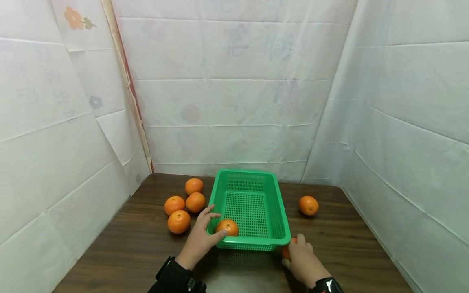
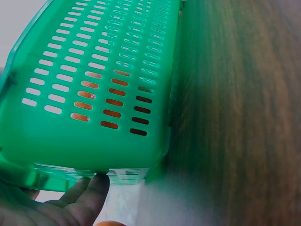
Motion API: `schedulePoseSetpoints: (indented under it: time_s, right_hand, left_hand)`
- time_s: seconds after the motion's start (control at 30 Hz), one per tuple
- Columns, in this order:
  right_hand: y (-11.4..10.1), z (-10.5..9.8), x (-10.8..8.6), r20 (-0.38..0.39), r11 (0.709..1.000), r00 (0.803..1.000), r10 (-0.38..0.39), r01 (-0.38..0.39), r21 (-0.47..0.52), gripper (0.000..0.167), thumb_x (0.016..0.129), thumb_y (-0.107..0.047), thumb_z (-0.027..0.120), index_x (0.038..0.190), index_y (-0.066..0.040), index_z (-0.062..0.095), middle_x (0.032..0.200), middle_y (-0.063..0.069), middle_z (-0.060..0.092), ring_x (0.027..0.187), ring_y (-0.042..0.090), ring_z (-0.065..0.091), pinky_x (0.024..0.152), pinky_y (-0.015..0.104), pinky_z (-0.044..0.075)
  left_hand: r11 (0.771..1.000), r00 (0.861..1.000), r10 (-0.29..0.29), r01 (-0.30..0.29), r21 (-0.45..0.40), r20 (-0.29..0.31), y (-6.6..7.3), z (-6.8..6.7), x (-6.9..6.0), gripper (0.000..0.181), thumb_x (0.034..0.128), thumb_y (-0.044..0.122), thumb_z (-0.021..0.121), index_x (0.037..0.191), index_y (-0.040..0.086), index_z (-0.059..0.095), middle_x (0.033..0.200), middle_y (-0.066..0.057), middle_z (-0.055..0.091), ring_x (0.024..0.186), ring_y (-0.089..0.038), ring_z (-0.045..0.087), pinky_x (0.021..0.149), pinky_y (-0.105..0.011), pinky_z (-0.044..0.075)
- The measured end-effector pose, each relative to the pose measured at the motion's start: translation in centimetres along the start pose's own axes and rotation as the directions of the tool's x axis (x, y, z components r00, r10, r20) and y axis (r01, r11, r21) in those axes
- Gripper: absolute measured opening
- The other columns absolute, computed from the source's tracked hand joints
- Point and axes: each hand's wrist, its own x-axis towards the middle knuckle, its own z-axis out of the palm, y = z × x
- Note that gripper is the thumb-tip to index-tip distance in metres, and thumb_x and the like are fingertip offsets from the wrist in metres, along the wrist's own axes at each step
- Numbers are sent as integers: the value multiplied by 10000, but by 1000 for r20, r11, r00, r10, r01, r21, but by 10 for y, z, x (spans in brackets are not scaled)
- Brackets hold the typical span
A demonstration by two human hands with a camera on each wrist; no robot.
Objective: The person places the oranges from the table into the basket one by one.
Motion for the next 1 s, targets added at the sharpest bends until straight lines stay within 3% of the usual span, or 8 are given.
schedulePoseSetpoints:
  time_s: [0.47, 0.67, 1.0]
  right_hand:
    - [-3, 0, -3, -89, 997, 995, 48, -42, 66, 735, 784, -145, 943, 1436, -124, 605, 1172, 145, 521, 979, 285, 597, 802, 476, 624]
    - [2, 0, -1, -97, 995, 994, 51, -41, 96, 823, 793, -167, 941, 1521, -146, 557, 1213, 159, 523, 1013, 288, 606, 812, 480, 629]
    - [11, 2, 3, -120, 984, 988, 100, -80, 162, 684, 776, -252, 955, 1367, -204, 614, 1241, 187, 550, 950, 238, 614, 757, 423, 611]
  left_hand:
    - [1000, 1000, -7, 7, 2, 7, 1, -1, 0, 486, 1020, 372, 746, 1443, 211, 570, 1791, -36, 158, 1661, -419, 129, 1339, -648, 301]
    - [1000, 1000, -12, 12, -1, 1, 2, -1, 0, 493, 1012, 382, 755, 1438, 214, 573, 1791, -35, 159, 1660, -424, 128, 1339, -653, 298]
    - [1000, 1000, -20, 20, 6, 1, 2, -1, 0, 500, 1009, 380, 760, 1443, 217, 571, 1793, -24, 154, 1661, -425, 127, 1339, -655, 302]
